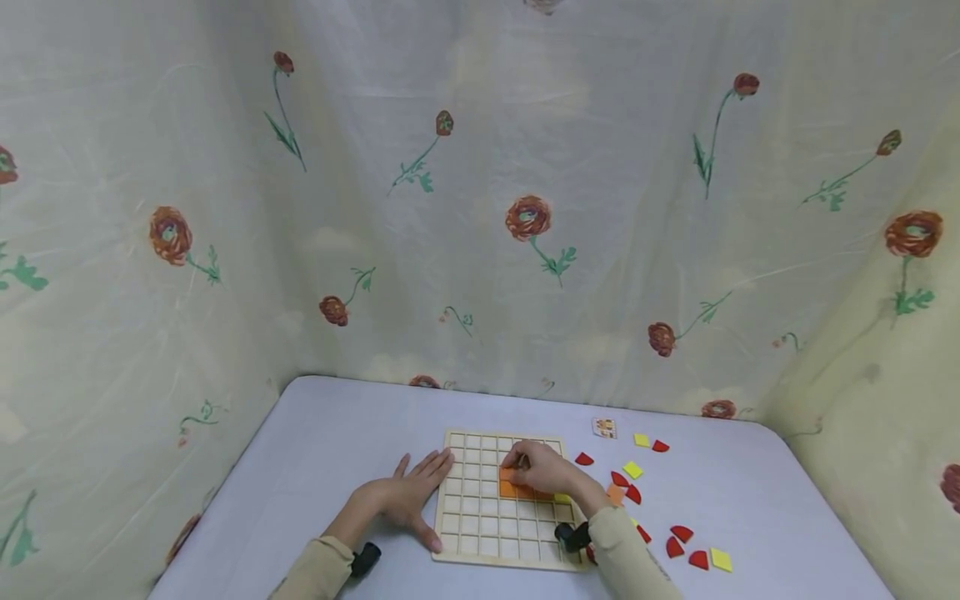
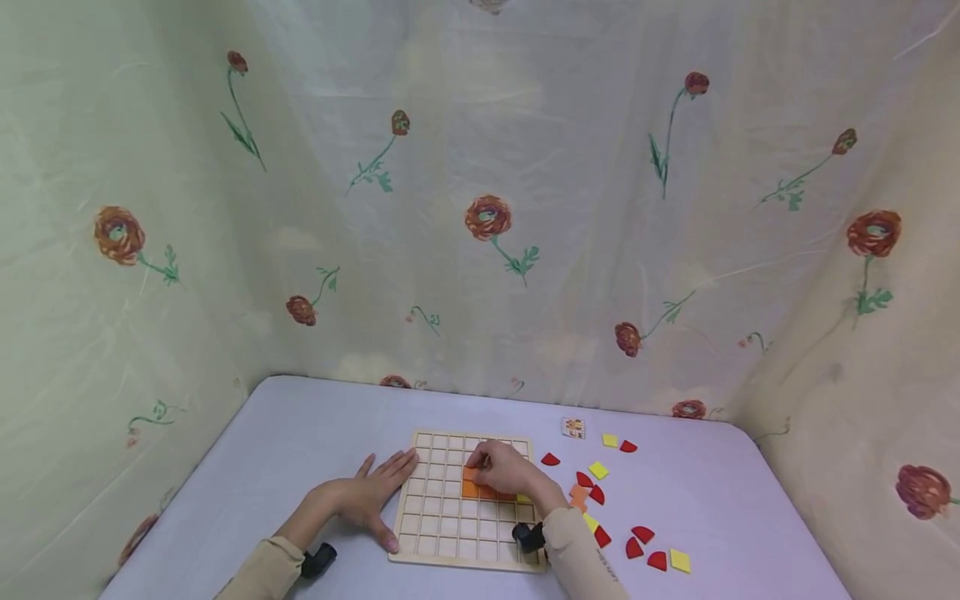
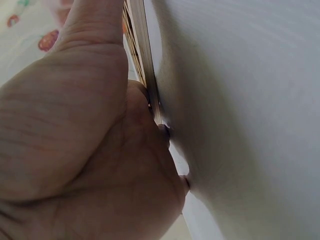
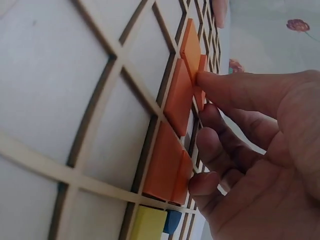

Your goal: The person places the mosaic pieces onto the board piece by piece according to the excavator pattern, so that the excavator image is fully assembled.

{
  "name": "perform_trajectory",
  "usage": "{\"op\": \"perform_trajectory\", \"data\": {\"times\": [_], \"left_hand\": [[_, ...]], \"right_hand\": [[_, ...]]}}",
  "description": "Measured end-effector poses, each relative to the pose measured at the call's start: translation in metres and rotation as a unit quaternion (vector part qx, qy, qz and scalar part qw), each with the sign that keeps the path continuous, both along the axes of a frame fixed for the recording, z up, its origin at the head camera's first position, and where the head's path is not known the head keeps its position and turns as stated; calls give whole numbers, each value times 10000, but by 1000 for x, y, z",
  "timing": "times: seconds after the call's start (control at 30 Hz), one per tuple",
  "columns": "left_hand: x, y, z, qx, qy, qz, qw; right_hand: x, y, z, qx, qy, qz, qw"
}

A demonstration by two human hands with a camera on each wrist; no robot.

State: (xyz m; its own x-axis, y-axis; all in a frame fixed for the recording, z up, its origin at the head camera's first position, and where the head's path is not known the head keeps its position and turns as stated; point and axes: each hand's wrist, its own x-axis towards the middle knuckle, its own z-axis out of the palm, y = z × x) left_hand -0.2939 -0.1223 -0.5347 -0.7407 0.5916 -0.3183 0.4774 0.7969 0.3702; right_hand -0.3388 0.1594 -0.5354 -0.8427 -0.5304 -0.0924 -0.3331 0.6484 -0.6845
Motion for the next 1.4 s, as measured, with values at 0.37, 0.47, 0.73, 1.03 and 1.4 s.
{"op": "perform_trajectory", "data": {"times": [0.37, 0.47, 0.73, 1.03, 1.4], "left_hand": [[-3, 0, -3, -38, -3, -32, 10000], [-2, -1, -3, -39, -3, -11, 10000], [-1, -1, -2, -3, -24, -9, 10000], [-3, 0, -5, 21, -29, -13, 10000], [-3, 1, -4, -16, -120, 42, 9999]], "right_hand": [[1, -2, 7, 120, -177, -206, 9996], [0, -1, 5, 93, -131, -155, 9998], [-1, 0, 3, 103, -103, -261, 9996], [0, 4, 8, 114, -7, -329, 9994], [-6, 71, 22, 251, 65, -1428, 9894]]}}
